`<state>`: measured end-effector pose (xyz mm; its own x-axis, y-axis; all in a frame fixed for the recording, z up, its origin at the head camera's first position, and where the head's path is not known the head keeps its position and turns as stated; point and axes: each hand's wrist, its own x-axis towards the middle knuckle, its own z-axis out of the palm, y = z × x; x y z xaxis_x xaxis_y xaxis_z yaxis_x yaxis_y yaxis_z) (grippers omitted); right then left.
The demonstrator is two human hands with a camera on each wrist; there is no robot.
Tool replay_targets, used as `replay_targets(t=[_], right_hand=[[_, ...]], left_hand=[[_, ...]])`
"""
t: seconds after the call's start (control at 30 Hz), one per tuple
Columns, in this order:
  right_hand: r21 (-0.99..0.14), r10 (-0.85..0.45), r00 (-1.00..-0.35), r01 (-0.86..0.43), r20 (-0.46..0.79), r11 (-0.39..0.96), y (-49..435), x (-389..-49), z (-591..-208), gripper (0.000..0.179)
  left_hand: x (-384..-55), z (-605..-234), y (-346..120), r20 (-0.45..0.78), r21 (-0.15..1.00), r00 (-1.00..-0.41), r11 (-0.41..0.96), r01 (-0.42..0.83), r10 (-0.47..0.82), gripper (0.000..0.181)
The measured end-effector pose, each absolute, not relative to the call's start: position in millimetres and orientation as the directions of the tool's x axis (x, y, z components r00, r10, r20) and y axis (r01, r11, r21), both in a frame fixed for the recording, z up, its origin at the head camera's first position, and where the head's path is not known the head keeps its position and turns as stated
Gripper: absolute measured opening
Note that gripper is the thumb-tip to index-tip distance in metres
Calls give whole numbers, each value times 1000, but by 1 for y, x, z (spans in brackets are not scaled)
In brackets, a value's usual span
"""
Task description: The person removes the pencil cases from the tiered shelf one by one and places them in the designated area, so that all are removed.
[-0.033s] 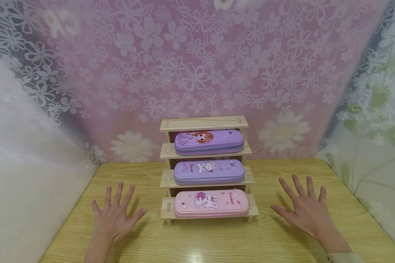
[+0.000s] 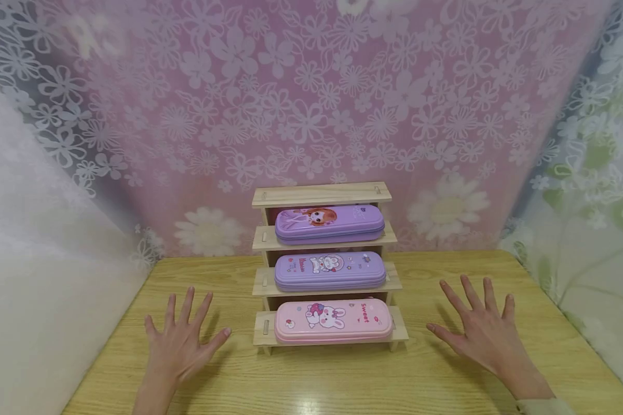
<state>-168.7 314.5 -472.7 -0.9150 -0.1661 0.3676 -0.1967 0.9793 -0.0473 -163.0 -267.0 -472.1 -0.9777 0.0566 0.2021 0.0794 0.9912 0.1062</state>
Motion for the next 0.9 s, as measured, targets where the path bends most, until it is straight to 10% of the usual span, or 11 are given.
replay_targets(t=[0.5,0.9], right_hand=[[-111,-189,-909,-246,371,963,309,-167,-469,98],[-411,-224,-868,-418,443,810,280,-162,-462,76]], left_hand=[[-170,-475,-264,254,120,-962,984,129,95,88],[-182,-467,-241,321,435,-942,869,236,95,75]])
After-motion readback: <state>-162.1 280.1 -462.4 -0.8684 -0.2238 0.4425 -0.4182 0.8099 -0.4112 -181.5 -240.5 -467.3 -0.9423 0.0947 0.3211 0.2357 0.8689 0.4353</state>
